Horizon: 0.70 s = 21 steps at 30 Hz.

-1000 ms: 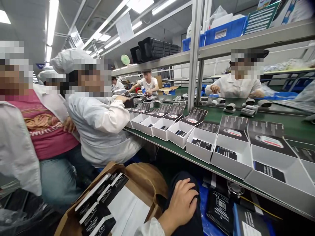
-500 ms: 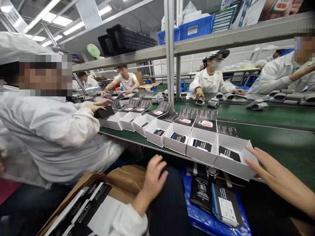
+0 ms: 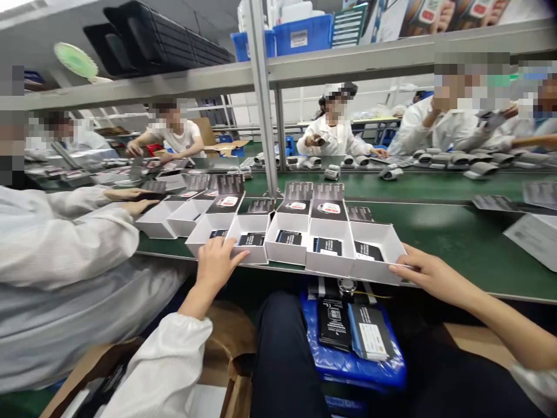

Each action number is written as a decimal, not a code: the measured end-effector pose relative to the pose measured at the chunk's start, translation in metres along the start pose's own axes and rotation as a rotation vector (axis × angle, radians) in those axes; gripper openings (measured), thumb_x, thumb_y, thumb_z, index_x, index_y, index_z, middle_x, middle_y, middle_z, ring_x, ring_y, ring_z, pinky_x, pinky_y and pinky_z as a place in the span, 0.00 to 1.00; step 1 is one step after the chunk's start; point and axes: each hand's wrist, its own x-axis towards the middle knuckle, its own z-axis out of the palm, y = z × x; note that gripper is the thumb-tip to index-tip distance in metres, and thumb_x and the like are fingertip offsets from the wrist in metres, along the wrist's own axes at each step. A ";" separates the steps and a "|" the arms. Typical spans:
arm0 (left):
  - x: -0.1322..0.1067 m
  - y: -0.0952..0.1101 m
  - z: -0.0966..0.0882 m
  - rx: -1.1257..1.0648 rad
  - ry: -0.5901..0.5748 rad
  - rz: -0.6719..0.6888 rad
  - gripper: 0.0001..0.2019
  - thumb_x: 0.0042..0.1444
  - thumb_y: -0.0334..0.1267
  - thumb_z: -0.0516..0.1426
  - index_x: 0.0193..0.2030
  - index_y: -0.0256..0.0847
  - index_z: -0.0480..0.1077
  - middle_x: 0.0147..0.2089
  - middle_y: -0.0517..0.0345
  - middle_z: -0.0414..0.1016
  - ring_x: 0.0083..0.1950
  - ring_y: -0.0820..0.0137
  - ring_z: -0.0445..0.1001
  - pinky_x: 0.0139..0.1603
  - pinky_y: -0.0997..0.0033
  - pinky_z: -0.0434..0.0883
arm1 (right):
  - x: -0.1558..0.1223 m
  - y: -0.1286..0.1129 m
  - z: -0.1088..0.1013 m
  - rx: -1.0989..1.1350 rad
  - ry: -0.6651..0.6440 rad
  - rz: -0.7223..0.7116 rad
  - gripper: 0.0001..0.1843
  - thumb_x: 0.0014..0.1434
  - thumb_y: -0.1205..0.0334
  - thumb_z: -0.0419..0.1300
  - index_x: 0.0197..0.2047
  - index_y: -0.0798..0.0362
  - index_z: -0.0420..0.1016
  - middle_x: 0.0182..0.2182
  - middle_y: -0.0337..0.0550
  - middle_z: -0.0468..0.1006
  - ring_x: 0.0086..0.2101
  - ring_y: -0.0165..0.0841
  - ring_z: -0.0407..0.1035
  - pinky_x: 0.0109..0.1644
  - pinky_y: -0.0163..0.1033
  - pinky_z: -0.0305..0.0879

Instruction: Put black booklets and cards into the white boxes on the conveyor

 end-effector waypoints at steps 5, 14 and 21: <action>0.006 -0.036 0.012 -0.124 0.042 0.098 0.31 0.63 0.62 0.42 0.47 0.36 0.72 0.44 0.40 0.74 0.50 0.49 0.68 0.53 0.51 0.68 | 0.023 -0.023 0.010 -0.072 0.016 -0.009 0.27 0.61 0.38 0.53 0.25 0.50 0.74 0.57 0.45 0.71 0.40 0.42 0.73 0.42 0.42 0.71; 0.019 0.009 -0.011 -0.079 0.089 0.153 0.29 0.63 0.57 0.47 0.61 0.39 0.65 0.70 0.33 0.56 0.73 0.37 0.47 0.63 0.25 0.51 | 0.028 -0.037 0.034 -0.039 0.074 -0.049 0.16 0.64 0.48 0.57 0.34 0.50 0.77 0.60 0.46 0.68 0.45 0.42 0.73 0.46 0.43 0.71; 0.029 0.049 -0.010 -0.101 -0.115 0.221 0.18 0.63 0.53 0.53 0.38 0.39 0.73 0.62 0.37 0.69 0.65 0.48 0.65 0.61 0.40 0.63 | 0.031 -0.022 0.052 0.057 0.166 -0.035 0.27 0.64 0.51 0.59 0.65 0.46 0.65 0.65 0.50 0.64 0.63 0.48 0.60 0.62 0.52 0.64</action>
